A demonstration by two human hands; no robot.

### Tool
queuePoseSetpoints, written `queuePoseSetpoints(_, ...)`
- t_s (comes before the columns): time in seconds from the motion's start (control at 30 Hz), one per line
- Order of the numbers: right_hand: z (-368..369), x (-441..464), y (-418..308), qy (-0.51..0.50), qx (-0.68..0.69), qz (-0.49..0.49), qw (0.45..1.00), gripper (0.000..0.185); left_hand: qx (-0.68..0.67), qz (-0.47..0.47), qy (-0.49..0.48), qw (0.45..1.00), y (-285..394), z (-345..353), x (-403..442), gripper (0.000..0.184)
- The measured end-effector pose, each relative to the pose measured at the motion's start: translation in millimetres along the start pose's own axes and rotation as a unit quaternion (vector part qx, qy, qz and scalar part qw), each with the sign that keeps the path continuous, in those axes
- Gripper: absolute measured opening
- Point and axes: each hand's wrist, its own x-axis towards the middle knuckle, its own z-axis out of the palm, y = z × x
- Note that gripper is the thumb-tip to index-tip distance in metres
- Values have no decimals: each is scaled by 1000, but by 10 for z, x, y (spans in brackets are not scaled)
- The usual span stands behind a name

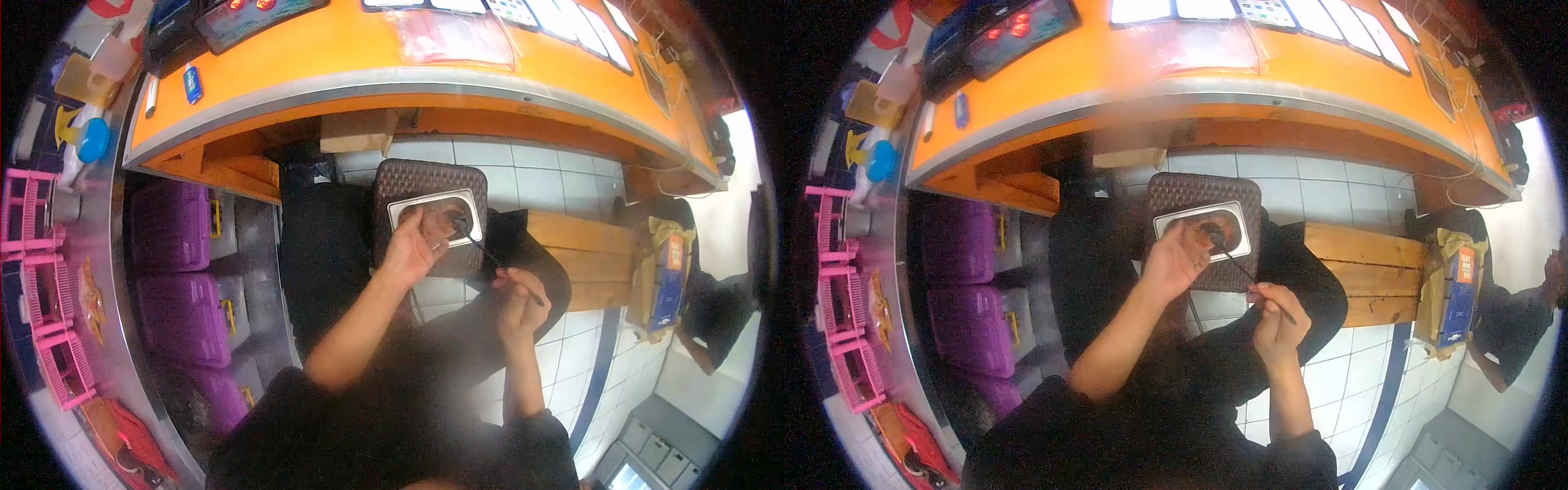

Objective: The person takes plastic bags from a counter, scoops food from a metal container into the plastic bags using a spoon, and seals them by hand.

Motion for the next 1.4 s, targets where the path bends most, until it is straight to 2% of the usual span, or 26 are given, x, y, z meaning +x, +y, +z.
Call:
queuePoseSetpoints(0.1,17,8,51,31,34,17,999,28,19,-1,21,1000,-12,56,-24,33)
queuePoseSetpoints(0.33,20,19,26,23,46,7,999,25,7,3,23,1000,30,105,-60,34)
queuePoseSetpoints(0.4,15,50,-36,-54,-83,-113,989,21,6,7,27,1000,39,62,-26,33)
queuePoseSetpoints(0.53,42,50,-38,-85,-120,-176,973,13,-17,-9,17,1000,26,-11,-23,30)
queuePoseSetpoints(0.57,52,26,-80,-64,-130,-154,977,15,-20,-5,26,999,-68,-56,-147,30)
queuePoseSetpoints(0.63,117,101,57,-55,-101,-175,978,16,-2,22,23,999,18,35,-57,28)
queuePoseSetpoints(0.7,15,-77,64,-65,-105,-138,983,22,-22,18,34,999,-15,1,-116,28)
queuePoseSetpoints(0.73,49,-56,118,-67,-98,-149,982,22,-37,4,34,999,35,11,-53,28)
queuePoseSetpoints(0.8,40,-129,116,3,-1,-38,999,27,-31,3,22,999,40,-24,-59,30)
queuePoseSetpoints(0.83,54,-104,127,3,0,-40,999,27,-20,3,18,1000,56,-10,-55,32)
queuePoseSetpoints(0.87,60,-66,138,58,53,30,996,30,-10,2,15,1000,57,-2,-58,33)
queuePoseSetpoints(0.93,68,19,179,168,158,169,958,36,-23,8,9,1000,75,-60,-47,34)
queuePoseSetpoints(1.0,64,46,337,184,187,181,948,37,-37,10,3,999,102,-102,-58,34)
queuePoseSetpoints(1.07,79,45,434,214,212,233,925,38,-38,28,10,999,166,-107,-104,34)
queuePoseSetpoints(1.13,136,22,546,160,63,228,958,34,-15,25,24,999,256,-126,-163,32)
queuePoseSetpoints(1.17,268,119,333,153,33,287,945,33,5,63,-5,998,304,-163,-175,31)
queuePoseSetpoints(1.2,262,0,578,102,23,219,970,32,24,98,-34,994,307,-214,-224,31)
queuePoseSetpoints(1.27,397,-34,649,52,18,187,981,30,40,111,34,992,416,198,-479,31)
queuePoseSetpoints(1.33,502,-13,729,11,-19,154,988,24,69,143,49,986,542,224,-556,32)
queuePoseSetpoints(1.4,598,12,772,-37,-79,139,986,21,63,142,18,988,648,224,-593,33)
